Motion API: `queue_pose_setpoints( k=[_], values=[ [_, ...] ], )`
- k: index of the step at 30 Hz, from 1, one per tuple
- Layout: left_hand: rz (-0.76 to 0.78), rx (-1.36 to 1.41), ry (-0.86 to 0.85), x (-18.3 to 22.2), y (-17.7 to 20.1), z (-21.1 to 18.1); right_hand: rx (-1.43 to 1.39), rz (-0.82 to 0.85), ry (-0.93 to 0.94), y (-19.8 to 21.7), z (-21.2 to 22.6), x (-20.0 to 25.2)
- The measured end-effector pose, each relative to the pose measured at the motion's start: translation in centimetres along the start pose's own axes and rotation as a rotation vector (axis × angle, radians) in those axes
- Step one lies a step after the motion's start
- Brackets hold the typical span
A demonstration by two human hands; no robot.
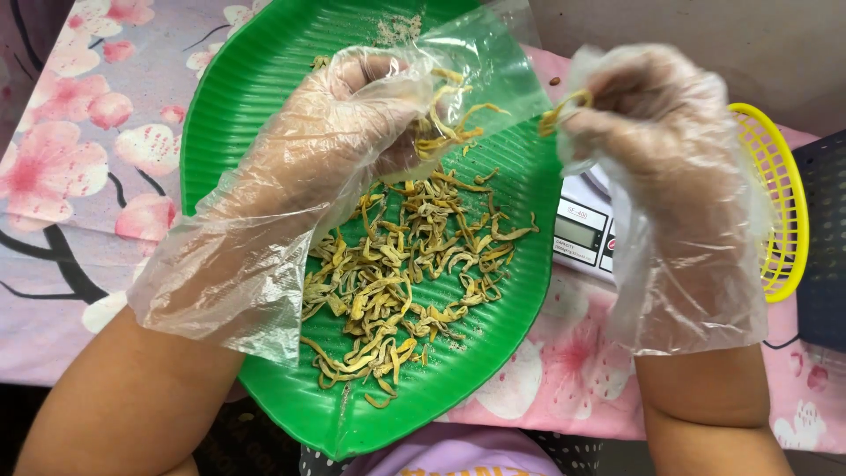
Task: Packing dried plant material into small plastic bags and weighing them on a digital scale.
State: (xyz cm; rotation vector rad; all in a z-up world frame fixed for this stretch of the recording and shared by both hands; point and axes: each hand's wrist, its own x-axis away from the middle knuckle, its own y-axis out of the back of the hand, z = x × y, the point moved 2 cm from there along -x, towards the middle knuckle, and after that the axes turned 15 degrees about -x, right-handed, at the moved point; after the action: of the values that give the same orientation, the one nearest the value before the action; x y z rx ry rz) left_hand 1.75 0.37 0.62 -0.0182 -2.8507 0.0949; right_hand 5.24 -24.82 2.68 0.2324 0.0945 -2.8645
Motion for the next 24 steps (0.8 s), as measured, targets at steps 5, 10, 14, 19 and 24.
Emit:
queue_pose_setpoints(
  k=[5, 10, 14, 19, 24],
  values=[
    [0.108, 0.073, 0.105, 0.2, -0.6, 0.2, -0.058, -0.011, 0.215, 0.4, 1.5, 0.5],
    [0.1, 0.039, 0.085, 0.8, -0.8, 0.3, -0.111, 0.004, 0.251, -2.2, 3.0, 1.6],
    [0.189, 0.121, 0.027, 1.0, -0.8, 0.4, 0.039, -0.224, 0.189, -0.7, 2.0, 1.3],
    [0.181, -0.024, 0.01, 1.2, -1.2, 0.5, -0.055, -0.092, 0.205, -2.6, 2.5, 1.8],
    [0.224, -0.019, 0.034, 1.5, -1.4, 0.3, -0.107, 0.057, 0.21, -2.9, 1.1, 1.5]
  ],
)
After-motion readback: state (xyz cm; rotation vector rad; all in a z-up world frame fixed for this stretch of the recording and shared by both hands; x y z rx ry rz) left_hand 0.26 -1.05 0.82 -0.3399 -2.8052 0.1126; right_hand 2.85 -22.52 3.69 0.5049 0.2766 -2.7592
